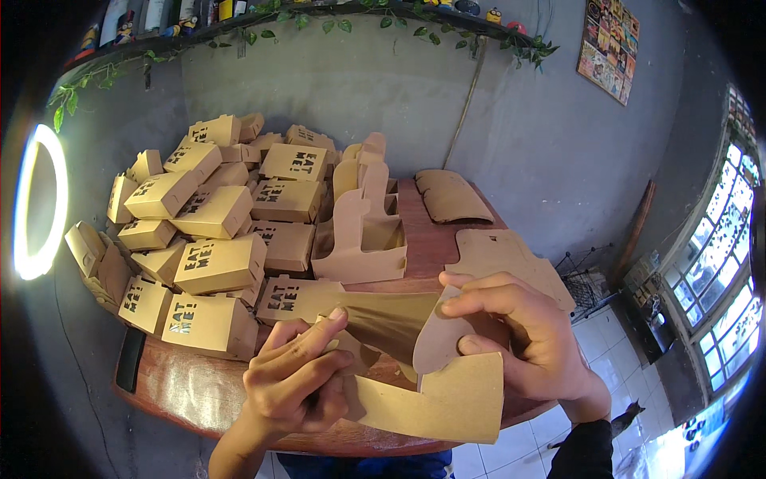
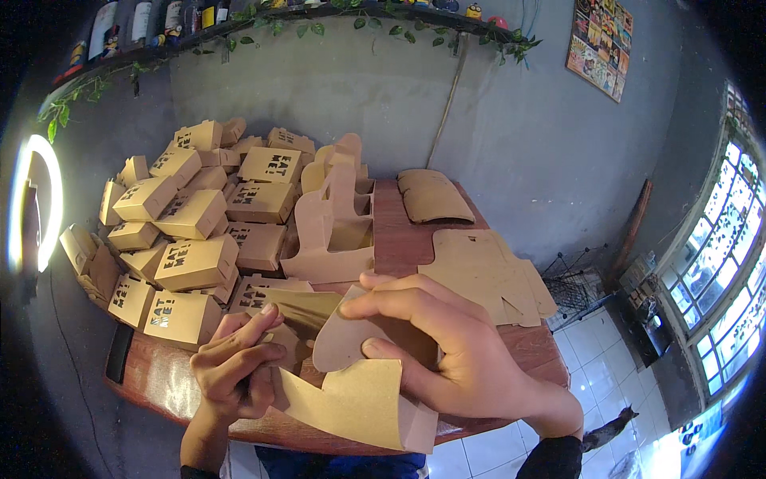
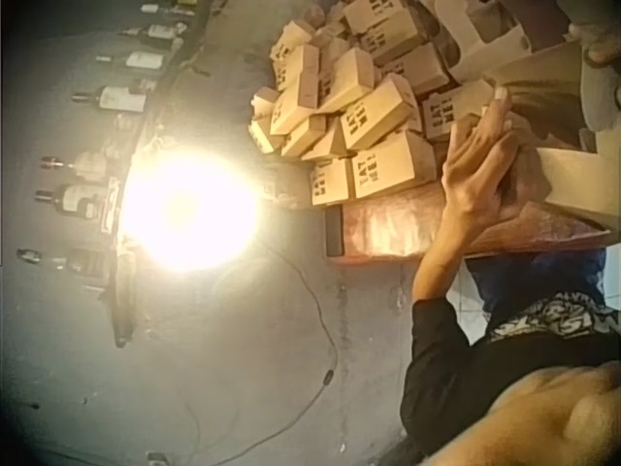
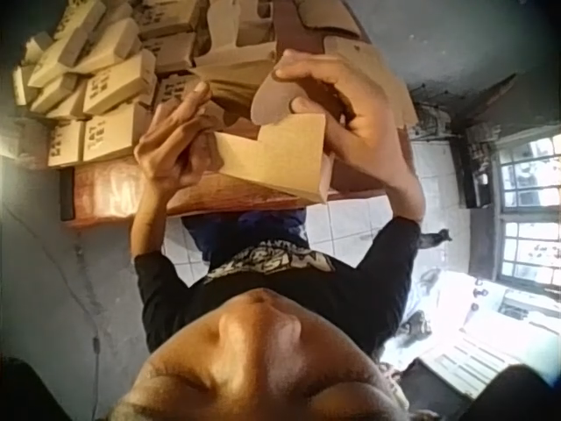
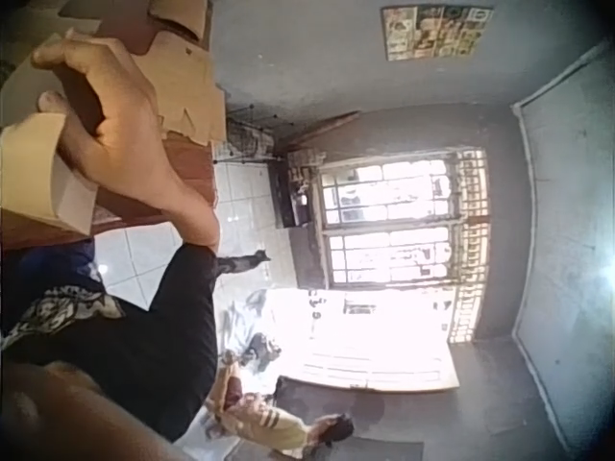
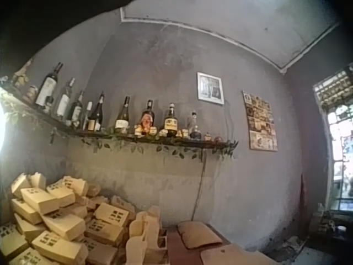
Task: Folding and assembling flat cardboard into food or drink carriers.
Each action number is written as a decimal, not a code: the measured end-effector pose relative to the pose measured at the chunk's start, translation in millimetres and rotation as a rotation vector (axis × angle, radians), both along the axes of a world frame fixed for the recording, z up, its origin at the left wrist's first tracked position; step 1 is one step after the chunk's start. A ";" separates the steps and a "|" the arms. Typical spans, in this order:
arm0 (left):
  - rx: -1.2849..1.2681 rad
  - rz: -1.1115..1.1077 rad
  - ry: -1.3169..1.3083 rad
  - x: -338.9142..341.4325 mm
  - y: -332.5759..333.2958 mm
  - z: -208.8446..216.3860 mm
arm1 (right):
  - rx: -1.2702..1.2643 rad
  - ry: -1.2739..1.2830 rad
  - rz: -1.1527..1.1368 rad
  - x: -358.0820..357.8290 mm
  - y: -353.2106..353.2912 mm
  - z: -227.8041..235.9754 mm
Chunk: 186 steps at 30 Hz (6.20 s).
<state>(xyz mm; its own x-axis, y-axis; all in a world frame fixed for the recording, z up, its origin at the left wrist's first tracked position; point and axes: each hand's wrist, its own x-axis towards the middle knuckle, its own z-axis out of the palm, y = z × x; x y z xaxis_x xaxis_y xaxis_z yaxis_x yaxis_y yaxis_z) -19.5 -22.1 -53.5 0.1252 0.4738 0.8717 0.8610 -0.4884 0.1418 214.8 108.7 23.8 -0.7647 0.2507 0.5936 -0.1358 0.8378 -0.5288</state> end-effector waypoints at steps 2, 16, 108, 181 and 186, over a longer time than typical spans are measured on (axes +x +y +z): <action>0.018 -0.006 0.007 -0.4 1.3 -0.8 | -0.062 0.001 -0.075 -1.8 -3.7 2.1; 0.045 0.025 0.063 5.9 -4.8 3.4 | 0.112 -0.177 -0.036 4.7 -0.9 7.4; 0.281 0.070 -0.303 15.5 41.4 -4.6 | -0.580 0.030 -0.010 36.9 32.3 -9.9; -0.145 -0.612 -1.341 -8.4 76.6 -23.7 | -0.313 0.007 0.049 -7.5 34.6 -24.8; -0.195 -0.050 -0.671 -7.9 66.6 -12.7 | -0.367 0.060 0.054 -6.4 34.6 -29.6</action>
<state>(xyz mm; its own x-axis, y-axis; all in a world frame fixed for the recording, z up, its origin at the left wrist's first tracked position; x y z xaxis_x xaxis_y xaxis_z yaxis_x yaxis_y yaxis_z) -27.4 44.5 -66.2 -0.3848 0.6375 0.6675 0.5338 -0.4363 0.7244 208.5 143.3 -5.8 -0.7490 0.4156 0.5160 -0.2147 0.5845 -0.7825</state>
